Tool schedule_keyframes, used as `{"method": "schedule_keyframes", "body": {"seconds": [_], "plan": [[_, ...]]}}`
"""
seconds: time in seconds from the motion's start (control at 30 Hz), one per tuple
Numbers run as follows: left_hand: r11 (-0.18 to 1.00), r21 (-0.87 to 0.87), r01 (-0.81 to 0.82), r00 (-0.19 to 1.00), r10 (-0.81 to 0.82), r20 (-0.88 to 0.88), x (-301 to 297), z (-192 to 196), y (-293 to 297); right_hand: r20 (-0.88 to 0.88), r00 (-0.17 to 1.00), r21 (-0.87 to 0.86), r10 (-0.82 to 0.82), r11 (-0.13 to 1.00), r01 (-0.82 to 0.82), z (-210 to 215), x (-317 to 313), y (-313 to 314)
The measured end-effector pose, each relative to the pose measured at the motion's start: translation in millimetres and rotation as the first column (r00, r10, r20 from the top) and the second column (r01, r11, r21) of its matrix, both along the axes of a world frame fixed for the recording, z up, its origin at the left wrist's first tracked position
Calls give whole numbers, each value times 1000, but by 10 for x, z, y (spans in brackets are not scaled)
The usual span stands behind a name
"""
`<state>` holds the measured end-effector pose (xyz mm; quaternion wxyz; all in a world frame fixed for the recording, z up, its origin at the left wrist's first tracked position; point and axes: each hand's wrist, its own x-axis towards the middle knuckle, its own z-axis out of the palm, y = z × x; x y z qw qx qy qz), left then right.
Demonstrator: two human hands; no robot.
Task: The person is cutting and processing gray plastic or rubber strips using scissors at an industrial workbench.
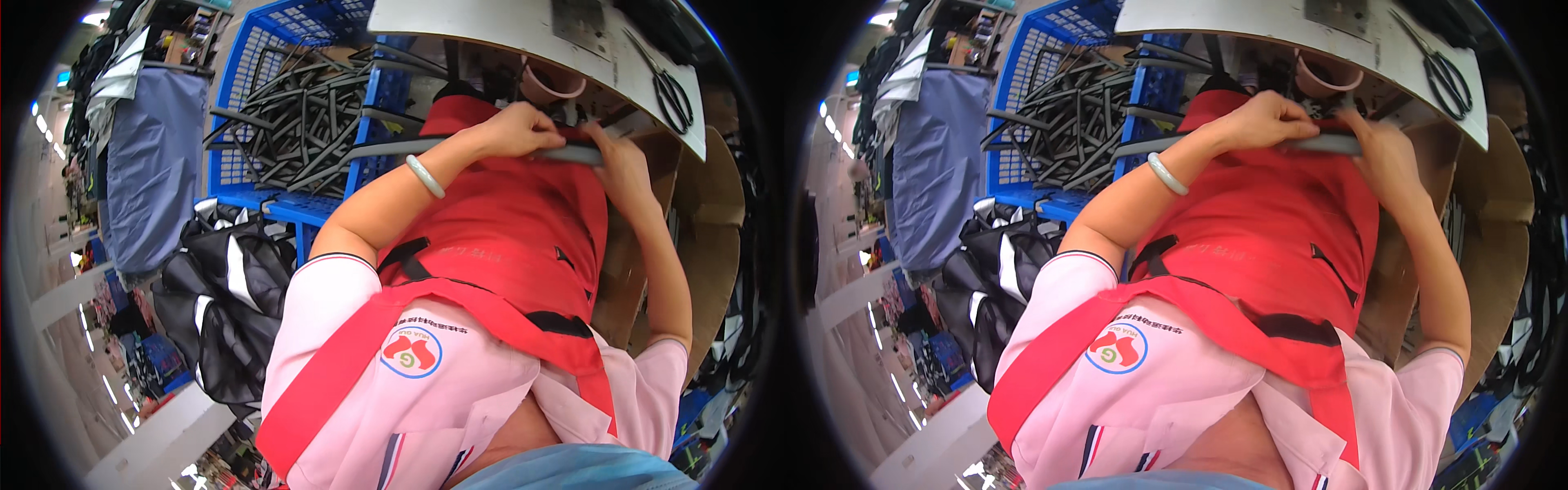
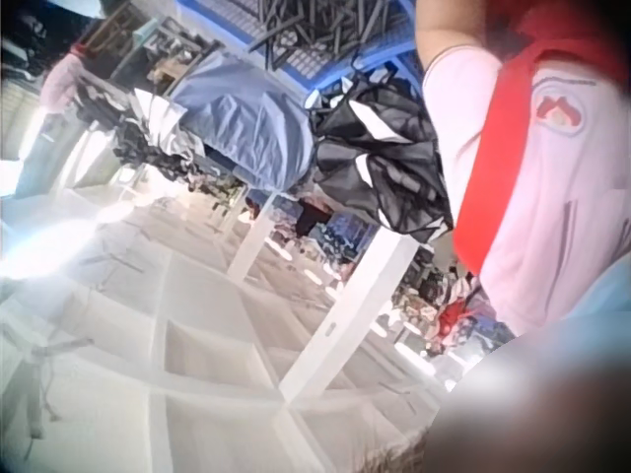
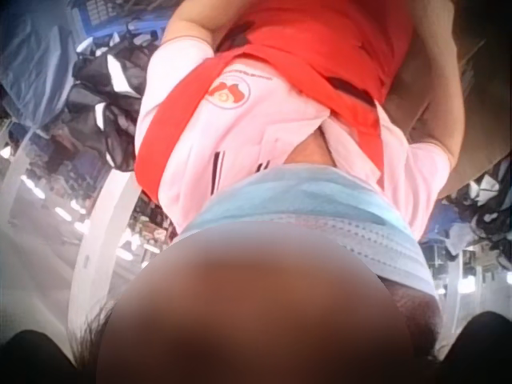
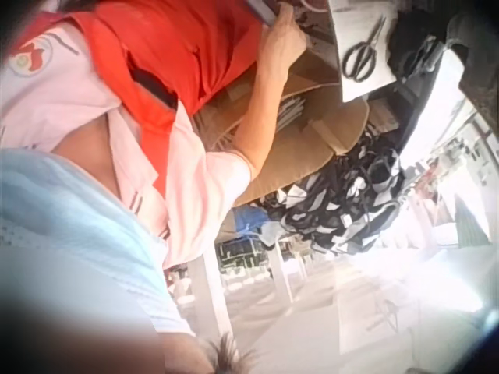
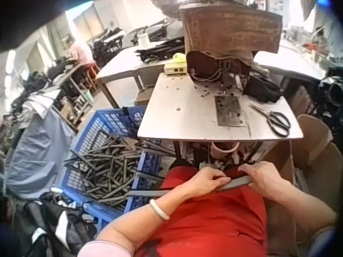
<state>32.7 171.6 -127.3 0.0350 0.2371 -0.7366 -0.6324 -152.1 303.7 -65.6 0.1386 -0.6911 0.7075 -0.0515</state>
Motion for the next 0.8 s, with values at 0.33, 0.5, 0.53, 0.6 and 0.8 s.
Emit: {"method": "schedule_keyframes", "body": {"seconds": [0.33,0.5,0.53,0.6,0.8], "plan": [[994,-70,87,976,-71,208,900,-191,-178,-127,985,11,113,994,-112,100,-363,307],[990,-27,137,986,-139,-88,112,537,245,258,962,-30,92,996,-87,167,394,193],[992,-12,129,989,-129,-71,95,643,255,245,967,-37,66,998,-59,242,414,168],[959,217,181,983,-166,-85,122,766,238,324,946,12,13,1000,-17,415,282,144],[932,261,250,956,-280,88,309,979,207,180,958,17,224,973,-231,500,228,341]]}}
